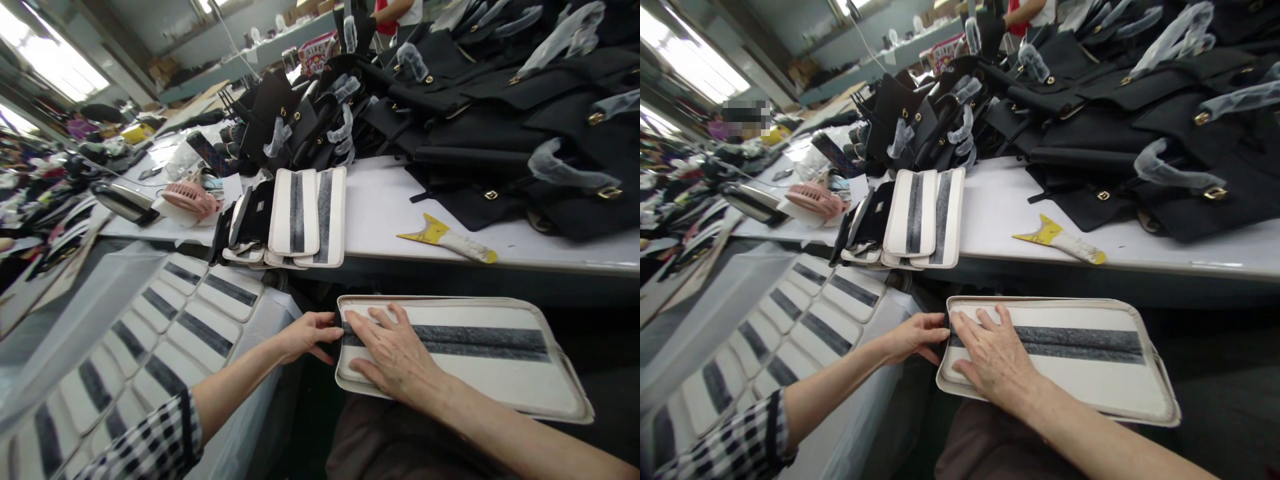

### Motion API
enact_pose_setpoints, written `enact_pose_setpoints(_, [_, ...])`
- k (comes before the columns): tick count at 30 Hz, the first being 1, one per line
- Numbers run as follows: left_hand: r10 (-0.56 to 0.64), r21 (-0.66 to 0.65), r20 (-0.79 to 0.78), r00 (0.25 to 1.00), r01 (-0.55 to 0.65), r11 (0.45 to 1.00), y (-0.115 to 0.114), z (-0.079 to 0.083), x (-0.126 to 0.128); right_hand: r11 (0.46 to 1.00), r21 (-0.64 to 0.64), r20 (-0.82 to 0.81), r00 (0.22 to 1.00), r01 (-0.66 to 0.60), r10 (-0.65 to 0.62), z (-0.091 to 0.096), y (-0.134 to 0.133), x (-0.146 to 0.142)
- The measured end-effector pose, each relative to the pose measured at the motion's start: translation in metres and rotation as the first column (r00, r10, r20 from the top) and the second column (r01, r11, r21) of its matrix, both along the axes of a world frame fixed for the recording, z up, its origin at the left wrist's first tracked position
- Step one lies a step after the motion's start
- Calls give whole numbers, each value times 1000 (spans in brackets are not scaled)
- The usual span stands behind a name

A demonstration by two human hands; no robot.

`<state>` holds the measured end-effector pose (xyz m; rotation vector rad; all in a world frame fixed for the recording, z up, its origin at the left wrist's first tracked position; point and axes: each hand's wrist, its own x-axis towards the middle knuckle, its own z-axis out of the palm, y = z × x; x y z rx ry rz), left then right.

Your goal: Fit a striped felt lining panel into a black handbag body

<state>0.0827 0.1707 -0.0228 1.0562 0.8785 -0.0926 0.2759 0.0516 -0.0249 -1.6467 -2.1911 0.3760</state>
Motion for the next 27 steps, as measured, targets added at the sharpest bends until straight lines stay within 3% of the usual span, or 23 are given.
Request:
enact_pose_setpoints(7, [-102,38,-95,990,106,994,9,6,8,1000,16,13,1000,-2,1,-3,0,1])
enact_pose_setpoints(15, [-112,141,-105,988,127,982,2,1,8,1000,19,7,1000,3,-3,-4,1,1])
enact_pose_setpoints(20, [-2,212,-51,999,13,977,-15,-6,7,1000,1,8,1000,10,-10,-6,2,0])
enact_pose_setpoints(24, [188,300,-53,981,-164,940,-37,-17,4,1000,0,21,1000,21,-21,-4,3,0])
enact_pose_setpoints(27, [323,279,-32,946,-302,912,-50,-27,0,1000,7,34,999,21,-21,-1,2,-1])
